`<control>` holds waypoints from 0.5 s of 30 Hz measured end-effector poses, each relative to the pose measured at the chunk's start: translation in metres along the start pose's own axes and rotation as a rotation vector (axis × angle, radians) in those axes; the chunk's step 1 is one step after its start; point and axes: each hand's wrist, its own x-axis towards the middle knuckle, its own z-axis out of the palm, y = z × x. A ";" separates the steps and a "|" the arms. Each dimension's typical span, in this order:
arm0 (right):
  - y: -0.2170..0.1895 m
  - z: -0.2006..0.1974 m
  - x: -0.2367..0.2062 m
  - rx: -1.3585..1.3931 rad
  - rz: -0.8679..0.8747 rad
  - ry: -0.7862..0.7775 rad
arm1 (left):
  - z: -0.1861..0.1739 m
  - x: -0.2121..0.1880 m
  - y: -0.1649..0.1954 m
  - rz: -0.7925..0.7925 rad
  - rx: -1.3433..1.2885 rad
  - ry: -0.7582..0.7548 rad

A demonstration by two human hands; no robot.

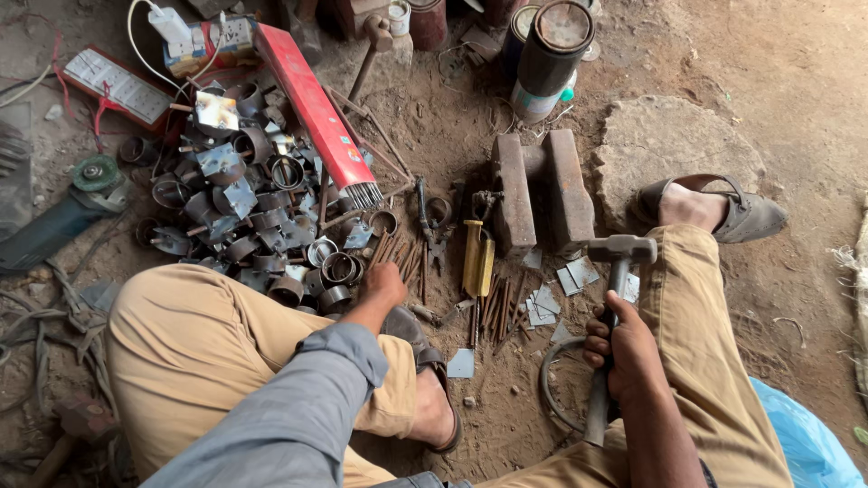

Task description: The person sits on the ground and repeatedly hammers metal rods placed on a metal block. They pick up rods, position them, strike them with a hammer, and then place them aside.

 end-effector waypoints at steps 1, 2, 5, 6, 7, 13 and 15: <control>0.000 0.001 0.001 0.001 0.002 0.001 | -0.005 -0.003 -0.002 -0.024 -0.062 -0.023; 0.000 0.002 0.001 0.002 0.004 0.002 | -0.010 -0.006 -0.004 -0.048 -0.125 -0.047; -0.002 0.003 -0.001 0.008 0.008 0.003 | -0.019 -0.010 0.002 -0.041 -0.232 -0.030; -0.003 0.004 -0.001 0.011 0.008 0.002 | -0.021 -0.010 0.004 -0.025 -0.253 -0.009; -0.004 0.005 -0.003 -0.001 0.006 0.015 | -0.018 -0.014 0.007 -0.078 -0.623 -0.203; -0.006 0.011 -0.006 -0.014 0.010 0.032 | 0.007 -0.019 0.086 -0.047 -1.486 -0.558; -0.006 0.011 -0.005 -0.019 0.017 0.035 | 0.009 -0.011 0.122 0.095 -1.469 -0.438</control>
